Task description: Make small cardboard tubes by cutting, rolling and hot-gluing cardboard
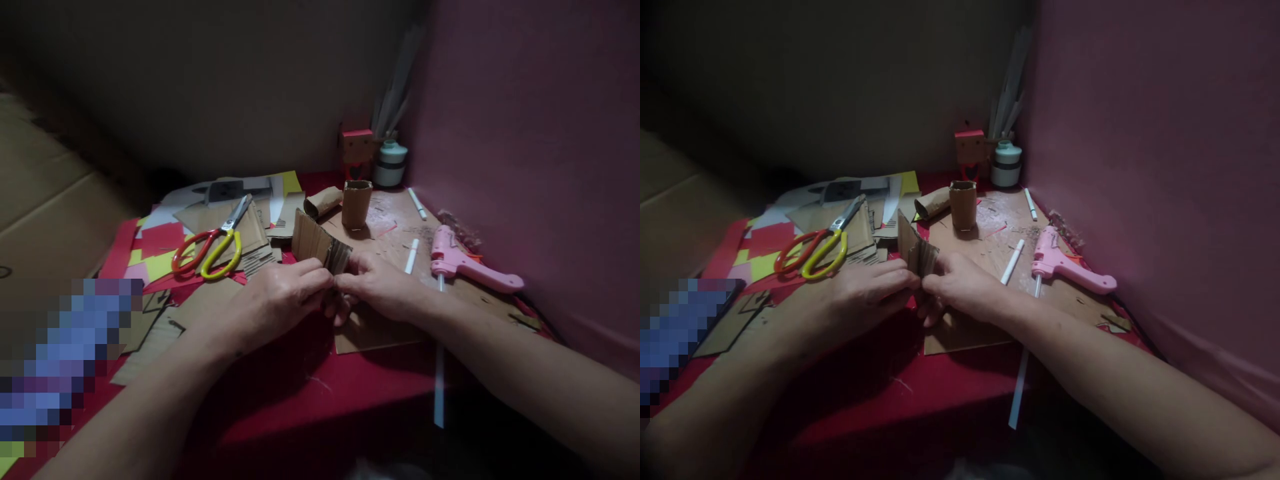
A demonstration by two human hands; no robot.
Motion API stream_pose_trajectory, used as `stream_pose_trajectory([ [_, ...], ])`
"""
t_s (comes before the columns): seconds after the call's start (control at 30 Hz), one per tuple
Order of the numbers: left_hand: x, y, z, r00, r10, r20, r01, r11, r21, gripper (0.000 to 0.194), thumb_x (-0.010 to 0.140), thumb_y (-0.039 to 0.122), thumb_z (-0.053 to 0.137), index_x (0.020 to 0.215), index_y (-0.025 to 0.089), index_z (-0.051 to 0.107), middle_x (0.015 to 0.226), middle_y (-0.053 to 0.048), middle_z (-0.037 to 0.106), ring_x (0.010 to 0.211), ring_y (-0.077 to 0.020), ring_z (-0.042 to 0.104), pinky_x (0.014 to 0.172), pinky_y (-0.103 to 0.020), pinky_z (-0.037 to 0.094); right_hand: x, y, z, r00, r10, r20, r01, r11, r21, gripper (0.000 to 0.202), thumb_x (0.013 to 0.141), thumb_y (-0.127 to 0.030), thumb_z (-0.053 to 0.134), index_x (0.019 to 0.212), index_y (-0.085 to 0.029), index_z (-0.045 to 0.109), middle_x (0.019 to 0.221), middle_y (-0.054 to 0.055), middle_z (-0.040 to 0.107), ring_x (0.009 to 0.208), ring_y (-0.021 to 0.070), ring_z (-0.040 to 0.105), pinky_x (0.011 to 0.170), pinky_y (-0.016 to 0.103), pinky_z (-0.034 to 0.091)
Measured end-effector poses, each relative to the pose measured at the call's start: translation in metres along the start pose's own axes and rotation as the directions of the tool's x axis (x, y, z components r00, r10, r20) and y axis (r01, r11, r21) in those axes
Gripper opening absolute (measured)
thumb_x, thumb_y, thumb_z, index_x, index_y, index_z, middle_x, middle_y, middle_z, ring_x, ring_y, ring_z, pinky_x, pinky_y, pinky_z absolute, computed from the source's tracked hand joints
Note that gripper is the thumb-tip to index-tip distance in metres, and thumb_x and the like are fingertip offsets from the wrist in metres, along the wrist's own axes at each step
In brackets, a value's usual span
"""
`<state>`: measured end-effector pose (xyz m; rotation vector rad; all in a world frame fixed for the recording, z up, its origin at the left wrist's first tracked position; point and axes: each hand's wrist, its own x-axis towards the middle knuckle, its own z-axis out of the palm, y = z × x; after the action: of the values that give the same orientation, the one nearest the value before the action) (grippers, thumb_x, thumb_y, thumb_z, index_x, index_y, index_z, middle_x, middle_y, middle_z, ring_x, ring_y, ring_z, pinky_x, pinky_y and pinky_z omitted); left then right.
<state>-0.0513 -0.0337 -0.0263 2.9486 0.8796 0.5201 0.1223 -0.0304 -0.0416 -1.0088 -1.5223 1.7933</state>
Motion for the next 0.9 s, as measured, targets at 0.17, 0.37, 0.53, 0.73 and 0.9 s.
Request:
stream_pose_trajectory([
  [0.17, -0.003, -0.008, 0.015, 0.999, 0.037, 0.003, -0.038, 0.998, 0.057, 0.018, 0.089, 0.021, 0.041, 0.077, 0.018, 0.054, 0.071, 0.002, 0.051, 0.055, -0.0082, 0.046, 0.047, -0.021, 0.031, 0.002, 0.004, 0.001, 0.999, 0.032, -0.035, -0.033, 0.999, -0.032, 0.020, 0.062, -0.001, 0.040, 0.053, -0.014, 0.052, 0.048, 0.001, 0.057, 0.045, 0.0120, 0.059, 0.049, 0.023, 0.051],
  [0.37, 0.001, -0.005, 0.005, 0.997, 0.022, 0.069, -0.023, 1.000, 0.008, 0.020, 0.089, 0.019, 0.040, 0.077, 0.018, 0.056, 0.071, 0.001, 0.052, 0.056, -0.0084, 0.047, 0.049, -0.021, 0.032, 0.000, -0.002, -0.001, 0.997, 0.018, -0.074, -0.029, 0.989, -0.146, 0.018, 0.061, -0.001, 0.043, 0.055, -0.012, 0.056, 0.047, 0.001, 0.059, 0.043, 0.0112, 0.058, 0.043, 0.019, 0.047],
  [0.53, 0.003, -0.002, -0.004, 0.995, -0.037, 0.096, 0.045, 0.996, -0.081, 0.020, 0.089, 0.018, 0.040, 0.079, 0.017, 0.058, 0.076, -0.001, 0.053, 0.063, -0.0095, 0.052, 0.056, -0.020, 0.038, 0.000, 0.000, -0.004, 0.999, -0.046, 0.002, 0.046, 0.998, -0.034, 0.017, 0.062, -0.002, 0.044, 0.059, -0.013, 0.056, 0.048, 0.001, 0.059, 0.045, 0.0116, 0.059, 0.047, 0.021, 0.050],
  [0.73, 0.002, 0.006, -0.008, 0.977, -0.180, -0.115, 0.164, 0.977, -0.139, 0.014, 0.083, 0.019, 0.052, 0.096, 0.016, 0.055, 0.080, -0.001, 0.060, 0.068, -0.0110, 0.055, 0.060, -0.022, 0.042, 0.004, 0.004, -0.011, 0.992, -0.125, -0.020, 0.126, 0.964, 0.234, 0.016, 0.063, -0.007, 0.050, 0.074, -0.012, 0.060, 0.054, 0.002, 0.062, 0.048, 0.0139, 0.061, 0.047, 0.024, 0.052],
  [0.9, 0.002, 0.004, -0.013, 0.978, -0.159, -0.137, 0.147, 0.985, -0.094, 0.021, 0.078, 0.025, 0.061, 0.096, 0.014, 0.055, 0.088, -0.006, 0.059, 0.075, -0.0146, 0.056, 0.064, -0.026, 0.046, 0.006, 0.002, -0.017, 0.994, -0.095, -0.059, 0.110, 0.924, 0.365, 0.012, 0.060, -0.013, 0.052, 0.068, -0.011, 0.060, 0.056, 0.006, 0.064, 0.047, 0.0150, 0.060, 0.040, 0.023, 0.050],
])
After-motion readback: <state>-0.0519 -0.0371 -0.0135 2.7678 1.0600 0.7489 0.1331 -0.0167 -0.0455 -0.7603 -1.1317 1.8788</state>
